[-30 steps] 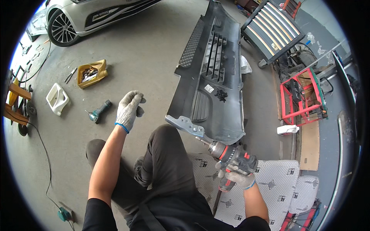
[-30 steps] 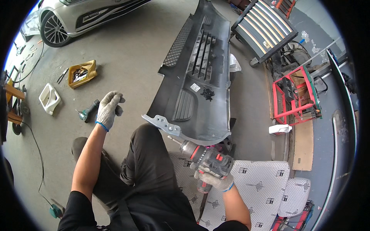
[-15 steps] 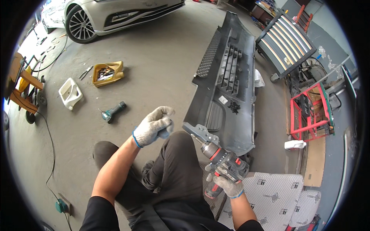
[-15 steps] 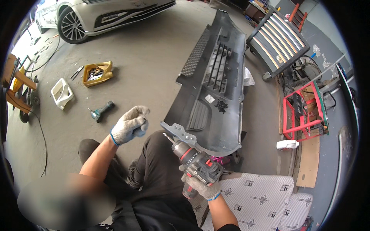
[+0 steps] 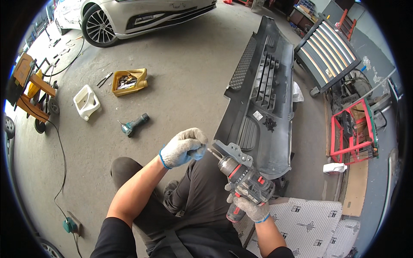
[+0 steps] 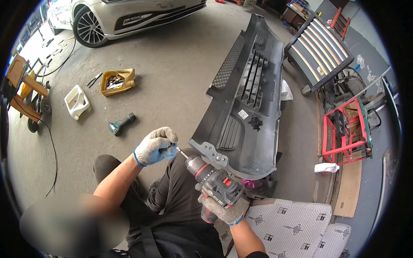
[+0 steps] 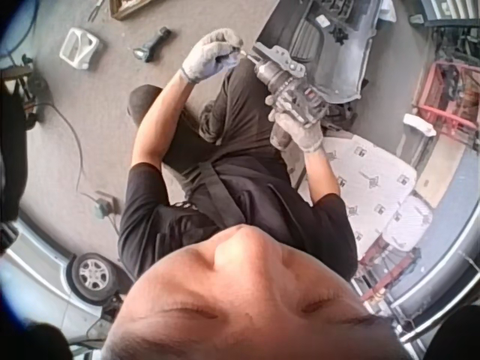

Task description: The person sits on the floor and uses a cordless drill to make holes in a detached car bumper. They hold the bumper steady with one hand while operating the drill with the other, then reposition the bumper to continue drilling.

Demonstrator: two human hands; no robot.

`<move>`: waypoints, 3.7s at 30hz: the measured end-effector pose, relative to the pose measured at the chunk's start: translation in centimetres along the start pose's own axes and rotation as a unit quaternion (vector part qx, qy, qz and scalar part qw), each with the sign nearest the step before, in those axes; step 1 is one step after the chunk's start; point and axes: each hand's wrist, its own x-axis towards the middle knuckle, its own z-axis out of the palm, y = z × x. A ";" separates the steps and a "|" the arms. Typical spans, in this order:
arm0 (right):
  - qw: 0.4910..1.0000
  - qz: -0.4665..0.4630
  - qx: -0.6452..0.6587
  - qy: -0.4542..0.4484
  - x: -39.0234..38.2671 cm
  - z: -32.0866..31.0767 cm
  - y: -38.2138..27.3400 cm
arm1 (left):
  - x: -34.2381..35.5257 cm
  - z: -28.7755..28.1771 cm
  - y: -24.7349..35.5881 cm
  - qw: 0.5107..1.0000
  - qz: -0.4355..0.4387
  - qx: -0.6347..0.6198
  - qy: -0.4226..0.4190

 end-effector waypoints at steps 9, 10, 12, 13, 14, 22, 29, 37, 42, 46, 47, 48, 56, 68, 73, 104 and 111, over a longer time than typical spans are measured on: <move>0.984 0.030 0.173 0.002 0.2 0.0 0.8 | -0.4 0.9 0.2 1.000 -0.015 0.025 0.002; 0.989 0.021 0.148 -0.008 0.1 -0.1 0.8 | -0.4 0.9 0.3 0.999 -0.015 0.039 0.008; 0.995 0.005 0.098 -0.028 0.1 -0.2 0.7 | -0.6 1.0 0.4 0.998 0.001 0.061 0.013; 0.993 0.008 0.115 -0.024 0.1 -0.3 0.7 | -0.6 1.1 0.5 0.997 0.008 0.072 0.014; 0.991 0.011 0.132 -0.021 0.1 -0.2 0.8 | -0.7 1.2 0.7 0.996 0.006 0.092 0.017; 0.985 -0.005 0.173 0.028 -0.1 0.2 1.9 | -1.0 2.9 1.6 0.978 -0.005 0.201 0.058; 0.988 0.002 0.151 0.011 -0.5 -0.7 1.7 | -1.3 3.7 1.5 0.972 -0.008 0.228 0.053; 0.986 0.001 0.161 0.033 -0.7 -1.1 2.4 | -0.8 4.8 1.7 0.968 -0.007 0.250 0.032; 0.985 0.020 0.153 0.072 -0.6 -0.3 1.6 | -0.2 3.5 2.0 0.834 0.135 0.533 -0.050; 0.984 0.023 0.163 0.067 -0.6 -0.4 2.1 | 0.0 3.5 1.4 0.794 0.197 0.573 -0.047; 0.985 0.031 0.155 0.067 -0.7 -0.7 2.3 | 0.0 3.7 1.3 0.803 0.194 0.562 -0.038; 0.986 0.040 0.148 0.067 -0.7 -0.9 2.4 | 0.0 3.9 1.1 0.812 0.190 0.551 -0.029; 0.986 0.030 0.152 0.068 -0.7 -0.6 2.2 | -0.4 4.5 0.6 0.877 0.091 0.472 0.014; 0.989 -0.003 0.136 0.054 -0.8 -0.6 2.9 | -0.6 5.2 -0.3 0.962 0.004 0.263 0.072; 0.999 -0.031 -0.003 -0.011 -1.5 -2.0 5.2 | -0.7 4.6 -0.9 0.972 -0.026 0.223 0.072; 0.946 0.051 -0.264 0.183 -6.4 -4.3 -7.5 | 2.9 13.8 -11.2 0.974 -0.125 -0.092 0.165; 0.931 0.110 -0.309 0.161 -4.4 -4.4 -10.7 | 3.2 13.3 -11.6 0.977 -0.113 -0.102 0.150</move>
